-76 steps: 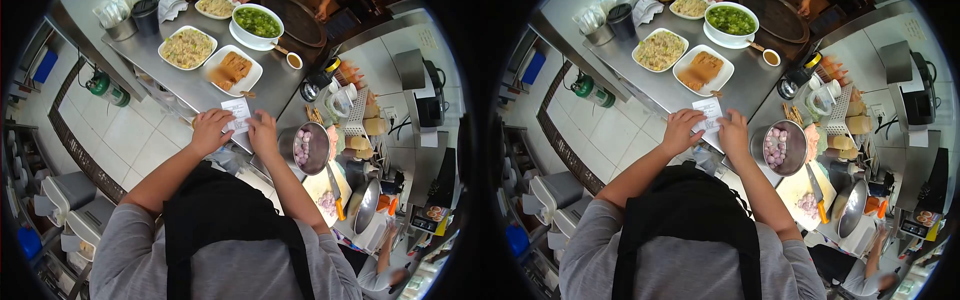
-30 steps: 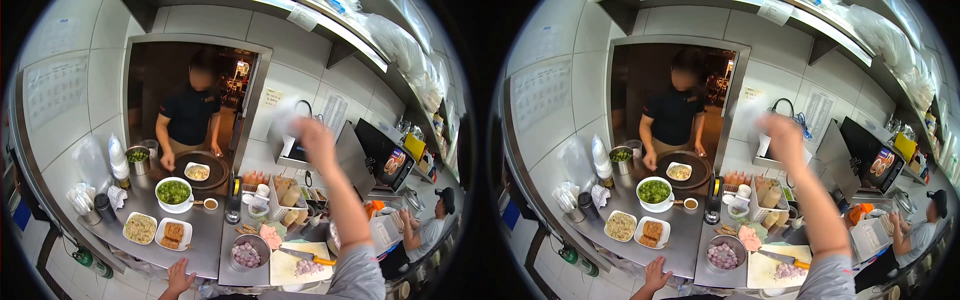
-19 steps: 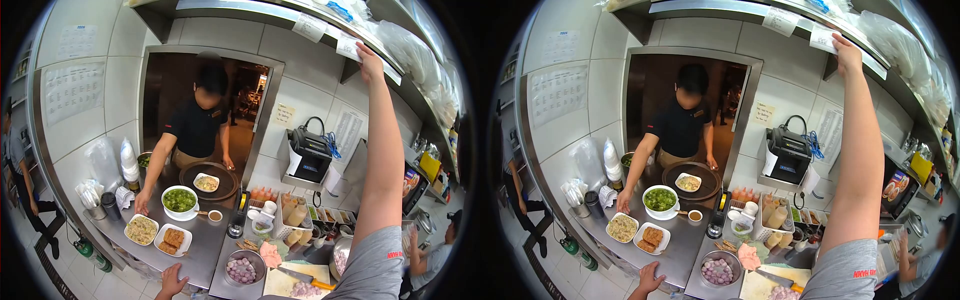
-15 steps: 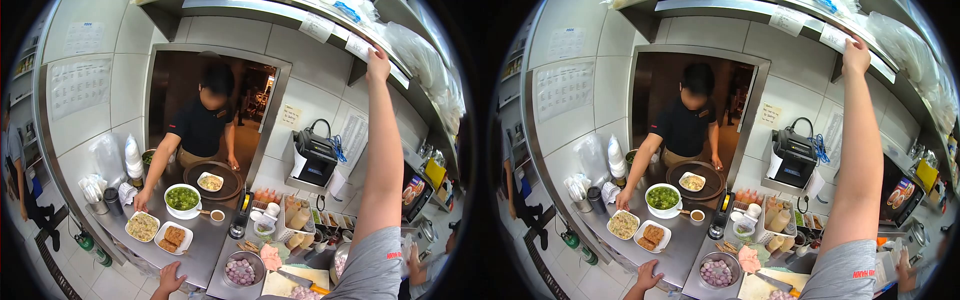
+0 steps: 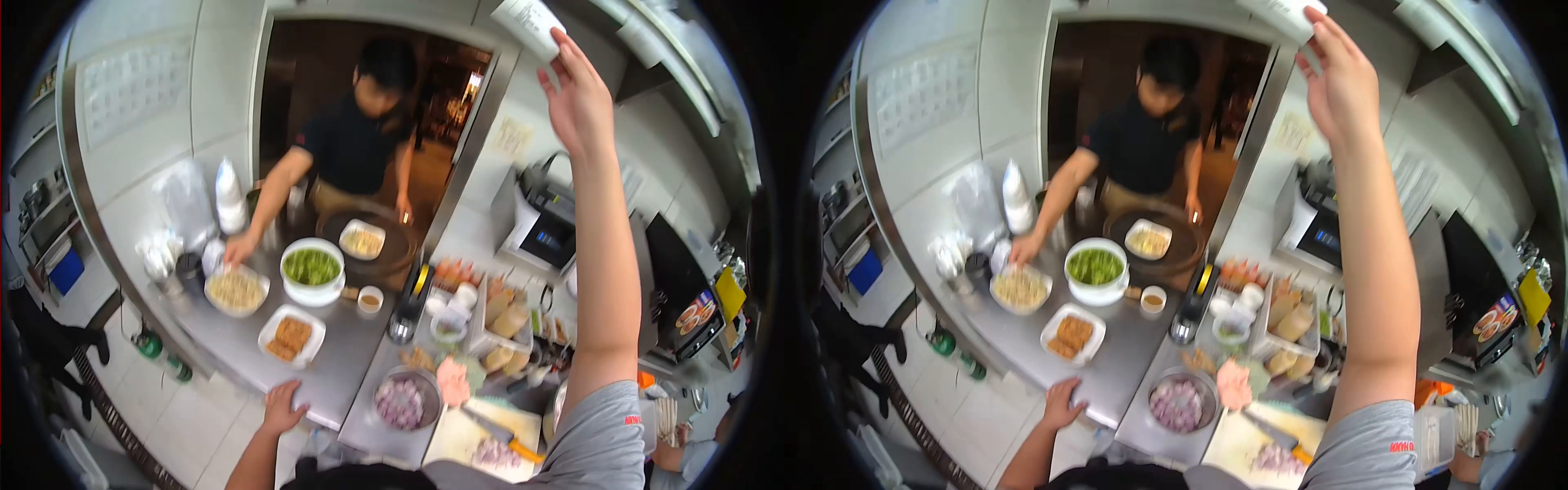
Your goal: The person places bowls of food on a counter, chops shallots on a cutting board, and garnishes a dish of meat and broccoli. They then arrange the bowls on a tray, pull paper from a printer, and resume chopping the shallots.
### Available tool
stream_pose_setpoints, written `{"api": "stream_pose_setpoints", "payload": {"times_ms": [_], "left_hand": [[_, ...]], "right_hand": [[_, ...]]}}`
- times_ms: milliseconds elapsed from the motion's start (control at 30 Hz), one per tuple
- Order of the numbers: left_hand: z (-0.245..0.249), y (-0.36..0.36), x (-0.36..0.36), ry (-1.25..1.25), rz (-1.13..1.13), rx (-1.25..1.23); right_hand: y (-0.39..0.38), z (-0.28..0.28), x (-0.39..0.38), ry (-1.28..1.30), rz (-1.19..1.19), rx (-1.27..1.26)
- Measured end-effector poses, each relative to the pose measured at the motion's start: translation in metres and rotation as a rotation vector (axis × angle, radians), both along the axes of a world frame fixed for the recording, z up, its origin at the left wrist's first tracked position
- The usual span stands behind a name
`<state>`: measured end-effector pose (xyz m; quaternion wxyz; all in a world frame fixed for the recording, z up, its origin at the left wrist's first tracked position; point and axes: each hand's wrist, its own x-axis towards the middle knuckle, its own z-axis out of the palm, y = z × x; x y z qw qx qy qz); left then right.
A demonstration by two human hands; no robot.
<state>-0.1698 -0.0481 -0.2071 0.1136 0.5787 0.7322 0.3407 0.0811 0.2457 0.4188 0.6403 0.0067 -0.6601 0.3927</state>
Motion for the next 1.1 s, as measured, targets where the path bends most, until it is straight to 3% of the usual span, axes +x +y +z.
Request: {"api": "stream_pose_setpoints", "payload": {"times_ms": [33, 67, 100, 133, 167, 200, 233, 267, 300, 333, 367, 400, 433, 500, 667, 767, 800, 867, 1000, 1100], "left_hand": [[-0.001, 0.000, -0.002, 0.009, -0.012, -0.022], [-0.005, 0.000, -0.005, 0.010, -0.032, -0.005], [0.000, 0.000, -0.007, 0.020, -0.055, -0.004], [0.000, -0.001, -0.010, 0.007, -0.075, -0.006], [-0.013, -0.001, -0.017, 0.046, -0.093, 0.017], [-0.045, 0.002, -0.025, -0.395, -0.086, 0.051], [-0.046, 0.003, -0.027, -0.482, -0.116, 0.009], [-0.021, 0.003, -0.022, -0.397, -0.042, 0.113], [-0.029, 0.006, -0.023, -0.485, -0.010, 0.244], [-0.011, 0.002, -0.022, -0.592, 0.012, 0.202], [-0.012, 0.002, -0.028, -0.367, -0.084, 0.170], [-0.012, 0.004, -0.037, -0.136, -0.179, 0.149], [-0.007, 0.003, -0.040, -0.144, -0.181, 0.148], [0.006, -0.002, -0.032, 0.189, -0.353, 0.011], [0.000, 0.006, -0.031, 0.141, -0.306, -0.020], [-0.003, 0.015, -0.031, 0.201, -0.323, -0.030], [-0.003, 0.018, -0.032, 0.194, -0.324, -0.033], [-0.005, 0.023, -0.033, 0.208, -0.325, -0.017], [-0.006, 0.026, -0.035, 0.204, -0.331, -0.030], [-0.006, 0.025, -0.035, 0.196, -0.330, -0.019]], "right_hand": [[-0.030, -0.058, -0.007, -0.076, 0.036, -0.036], [-0.069, -0.121, -0.012, -0.155, 0.077, -0.238], [-0.107, -0.183, -0.003, -0.485, 0.009, -0.424], [-0.146, -0.241, -0.003, -0.801, 0.081, -0.448], [-0.171, -0.294, -0.009, -0.974, 0.247, -0.021], [-0.209, -0.340, -0.021, -1.051, 0.430, -0.428], [-0.229, -0.397, -0.033, -1.097, 0.378, -0.537], [-0.239, -0.459, -0.042, -1.145, 0.315, -0.612], [-0.237, -0.513, -0.052, -1.223, 0.143, -0.545], [-0.237, -0.557, -0.056, -1.298, -0.025, -0.478], [-0.235, -0.590, -0.058, -1.275, -0.125, -0.420], [-0.230, -0.608, -0.063, -1.245, -0.226, -0.350], [-0.226, -0.610, -0.071, -1.252, -0.229, -0.352], [-0.224, -0.611, -0.078, -1.237, -0.363, -0.223], [-0.219, -0.610, -0.093, -1.245, -0.555, -0.187], [-0.217, -0.597, -0.100, -1.200, -0.786, 0.082], [-0.214, -0.604, -0.099, -1.208, -0.783, 0.081], [-0.205, -0.616, -0.099, -1.170, -0.438, -0.139], [-0.209, -0.616, -0.110, -1.263, -0.469, -0.204], [-0.220, -0.600, -0.124, -1.485, -0.661, -0.027]]}}
